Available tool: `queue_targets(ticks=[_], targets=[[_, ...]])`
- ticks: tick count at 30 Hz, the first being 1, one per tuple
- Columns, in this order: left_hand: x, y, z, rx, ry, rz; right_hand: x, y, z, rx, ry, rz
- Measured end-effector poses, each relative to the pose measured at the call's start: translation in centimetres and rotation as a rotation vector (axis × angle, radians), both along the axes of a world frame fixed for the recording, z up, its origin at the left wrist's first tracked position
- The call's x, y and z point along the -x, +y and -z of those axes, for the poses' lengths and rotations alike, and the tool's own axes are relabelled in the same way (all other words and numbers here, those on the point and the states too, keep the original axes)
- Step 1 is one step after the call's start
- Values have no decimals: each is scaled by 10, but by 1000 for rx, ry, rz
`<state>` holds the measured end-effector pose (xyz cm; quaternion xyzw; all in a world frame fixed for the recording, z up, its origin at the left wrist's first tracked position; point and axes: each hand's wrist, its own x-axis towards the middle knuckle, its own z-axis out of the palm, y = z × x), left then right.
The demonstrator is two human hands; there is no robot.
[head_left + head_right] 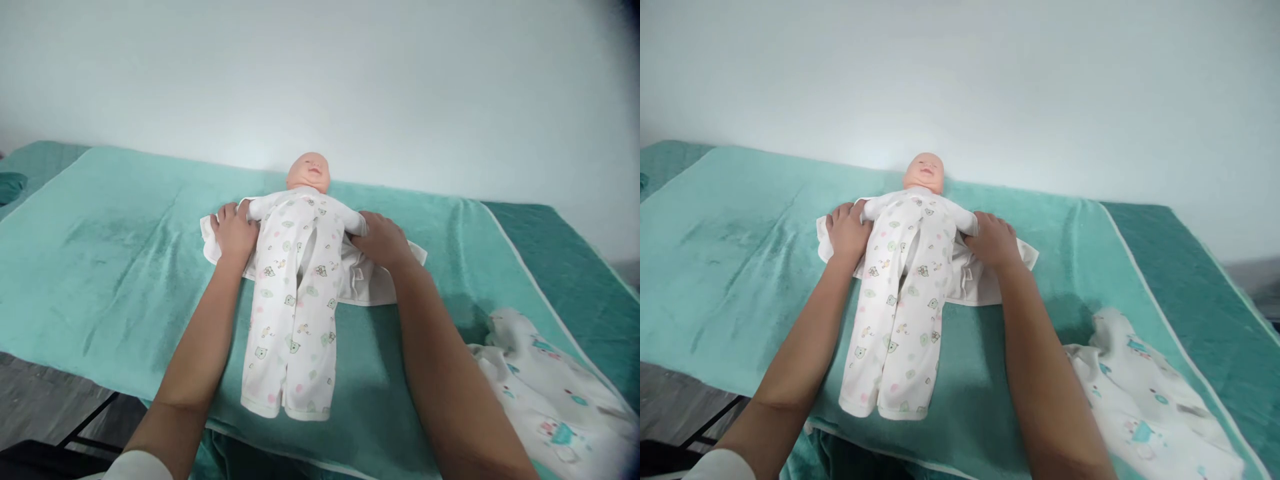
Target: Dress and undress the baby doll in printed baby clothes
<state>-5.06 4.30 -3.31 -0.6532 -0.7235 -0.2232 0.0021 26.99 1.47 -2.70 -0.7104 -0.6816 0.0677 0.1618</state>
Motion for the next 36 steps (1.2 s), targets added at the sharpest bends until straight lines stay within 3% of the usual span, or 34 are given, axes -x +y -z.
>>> queue_targets(ticks=[3, 6, 8, 10, 14, 19, 25, 36], targets=[[-3, 0, 1, 28, 16, -32, 24, 2, -18, -158, 98, -109], [-3, 0, 0, 41, 30, -27, 78, 12, -48, -242, 160, -325], [-2, 0, 0, 38, 28, -15, 123, 22, -68, -186, 51, -457], [-1, 0, -1, 34, 13, -7, 162, 36, -82, -6, -205, -537], [0, 2, -1, 24, -24, -7, 207, 63, -86, 131, -317, -561], [0, 3, 0, 19, -42, -6, 215, 82, -79, 243, -372, -601], [3, 2, -1, 16, -59, 20, 209, 87, -85, 292, -406, -608], [6, -2, -2, 47, -106, 23, 166, 59, -124, 245, -563, -540]])
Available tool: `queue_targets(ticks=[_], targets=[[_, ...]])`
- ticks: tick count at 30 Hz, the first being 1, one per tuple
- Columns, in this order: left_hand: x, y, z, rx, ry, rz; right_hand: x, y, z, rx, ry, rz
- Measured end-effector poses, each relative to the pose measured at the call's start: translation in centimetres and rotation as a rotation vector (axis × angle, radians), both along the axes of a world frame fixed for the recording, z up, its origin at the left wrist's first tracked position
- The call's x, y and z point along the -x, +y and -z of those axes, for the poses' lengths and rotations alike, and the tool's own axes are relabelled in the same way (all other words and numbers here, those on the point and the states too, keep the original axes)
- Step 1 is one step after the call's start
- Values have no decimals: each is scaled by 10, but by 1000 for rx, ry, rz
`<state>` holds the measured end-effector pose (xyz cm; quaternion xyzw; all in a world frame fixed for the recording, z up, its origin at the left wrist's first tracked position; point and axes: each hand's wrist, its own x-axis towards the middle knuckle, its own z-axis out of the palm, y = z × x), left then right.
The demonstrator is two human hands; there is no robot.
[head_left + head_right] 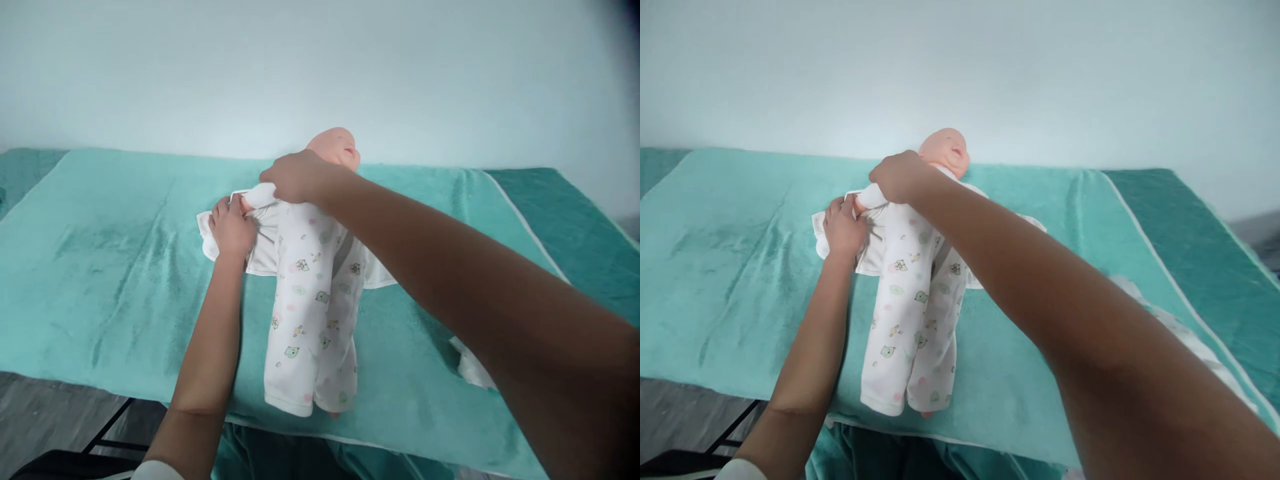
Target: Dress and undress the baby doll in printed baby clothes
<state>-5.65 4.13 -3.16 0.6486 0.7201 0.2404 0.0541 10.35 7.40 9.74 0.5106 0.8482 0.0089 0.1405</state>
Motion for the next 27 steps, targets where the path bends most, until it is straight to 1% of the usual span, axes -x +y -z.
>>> queue_targets(ticks=[3, 7, 10, 12, 14, 16, 18, 22, 25, 27], targets=[[1, 1, 1, 10, -9, -11, -12, -4, -6, -21, -16, 30], [3, 3, 3, 19, -24, -20, -23, -7, -5, -81, 23, 21], [3, 4, 3, 10, -41, -61, -25, -7, 2, -102, 85, 3], [1, 3, 2, -28, -39, -118, -23, -5, 8, -107, 155, -20], [0, 1, -2, -79, -16, -147, -16, -2, 16, -100, 216, -58], [-2, 0, -6, -97, 35, -134, -5, 3, 23, -81, 228, -85], [-3, -1, -8, -79, 93, -93, 8, 7, 28, -57, 201, -92], [-3, 2, -7, -20, 162, -16, 27, 9, 30, -3, 165, -85], [-1, 4, -3, 1, 176, -18, 22, 4, 28, 17, 177, -82], [0, 5, -1, 10, 177, -23, 9, -4, 27, 18, 237, -69]])
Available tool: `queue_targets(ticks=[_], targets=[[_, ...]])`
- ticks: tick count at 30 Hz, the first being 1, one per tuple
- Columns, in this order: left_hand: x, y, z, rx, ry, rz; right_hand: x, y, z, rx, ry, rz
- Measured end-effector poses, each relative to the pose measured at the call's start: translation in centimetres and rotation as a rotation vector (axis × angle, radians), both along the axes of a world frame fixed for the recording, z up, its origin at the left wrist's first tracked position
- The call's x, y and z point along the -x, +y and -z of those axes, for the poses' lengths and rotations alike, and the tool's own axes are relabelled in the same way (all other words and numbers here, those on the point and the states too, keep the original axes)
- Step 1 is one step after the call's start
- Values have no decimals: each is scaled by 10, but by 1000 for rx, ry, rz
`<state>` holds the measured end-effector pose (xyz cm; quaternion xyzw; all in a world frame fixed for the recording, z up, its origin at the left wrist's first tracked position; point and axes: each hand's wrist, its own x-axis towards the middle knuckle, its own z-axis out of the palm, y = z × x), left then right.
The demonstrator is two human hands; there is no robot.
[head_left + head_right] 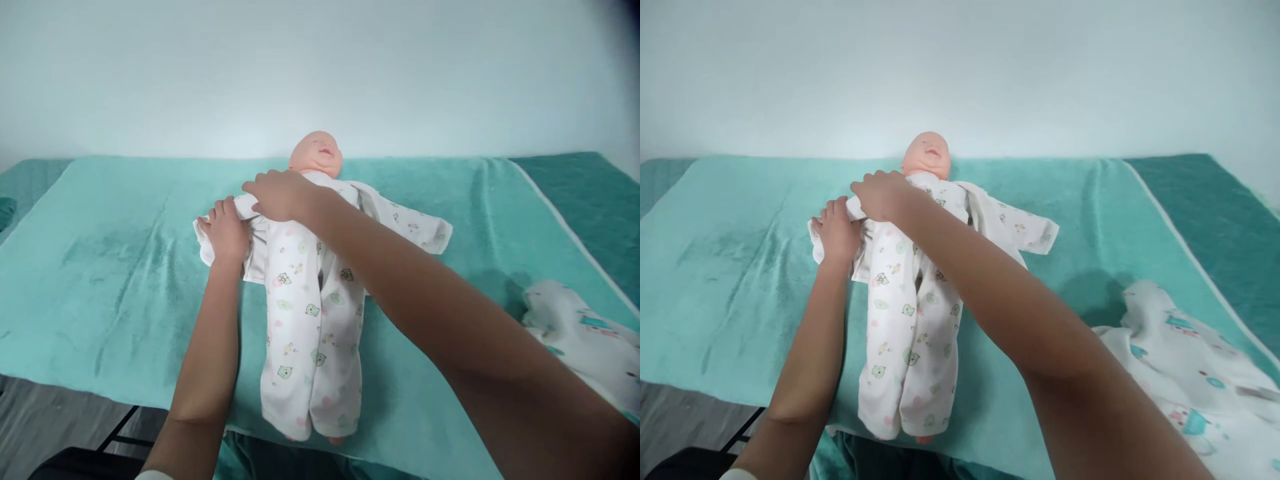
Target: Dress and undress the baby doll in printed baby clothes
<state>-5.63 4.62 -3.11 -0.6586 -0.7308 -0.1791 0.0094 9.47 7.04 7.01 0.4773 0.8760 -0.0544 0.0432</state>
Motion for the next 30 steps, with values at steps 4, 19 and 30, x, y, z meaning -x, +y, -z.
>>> queue_targets(ticks=[4, 19, 30], targets=[[2, 0, 2, 12, -4, 5, -51, -24, 15, -74, 372, 129], [-16, -30, -26, -124, -133, 119, -148, -85, 104, -394, 434, 736], [-163, -25, -91, 193, 244, 907, -153, -78, 103, -392, 604, 746]])
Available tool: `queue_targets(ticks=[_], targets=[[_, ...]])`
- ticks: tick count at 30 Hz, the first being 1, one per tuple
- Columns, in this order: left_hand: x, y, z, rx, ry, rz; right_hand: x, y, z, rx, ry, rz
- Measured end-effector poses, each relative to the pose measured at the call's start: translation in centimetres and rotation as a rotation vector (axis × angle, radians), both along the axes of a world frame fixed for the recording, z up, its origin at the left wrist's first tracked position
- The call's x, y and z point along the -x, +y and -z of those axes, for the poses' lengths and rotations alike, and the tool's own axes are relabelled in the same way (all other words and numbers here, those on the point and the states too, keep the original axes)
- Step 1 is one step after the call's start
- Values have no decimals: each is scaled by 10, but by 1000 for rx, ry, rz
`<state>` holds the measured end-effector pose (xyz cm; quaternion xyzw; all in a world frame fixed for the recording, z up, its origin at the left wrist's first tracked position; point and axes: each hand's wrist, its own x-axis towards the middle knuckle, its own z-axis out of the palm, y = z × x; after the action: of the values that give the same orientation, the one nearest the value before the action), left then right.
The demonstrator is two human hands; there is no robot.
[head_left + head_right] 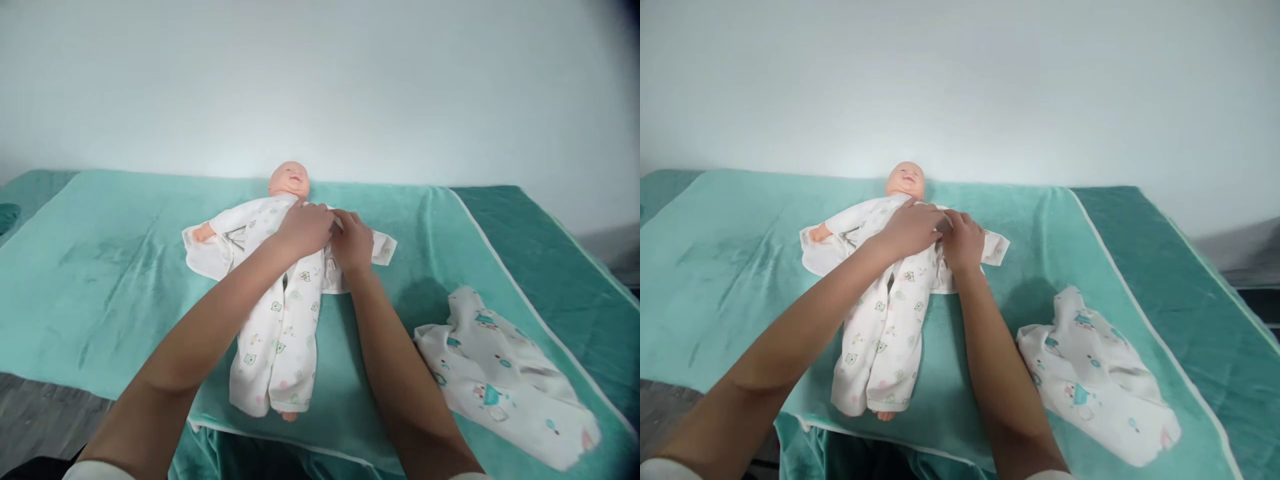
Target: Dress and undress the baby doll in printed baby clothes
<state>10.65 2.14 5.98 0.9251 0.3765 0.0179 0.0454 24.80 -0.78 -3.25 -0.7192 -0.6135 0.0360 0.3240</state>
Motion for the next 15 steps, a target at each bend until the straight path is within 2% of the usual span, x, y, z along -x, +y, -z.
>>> queue_targets(ticks=[2, 8, 12, 15], targets=[[-18, 5, 3, -2, 119, -12, -4, 3, 3, -45, 52, 23], [-52, 19, 23, 13, 236, -86, -10, 7, 7, -48, 118, 69], [-60, 27, 29, 19, 272, -142, -12, 5, 6, 18, 119, 85], [-54, 29, 24, 9, 244, -137, -14, 5, 6, 46, 131, 92]])
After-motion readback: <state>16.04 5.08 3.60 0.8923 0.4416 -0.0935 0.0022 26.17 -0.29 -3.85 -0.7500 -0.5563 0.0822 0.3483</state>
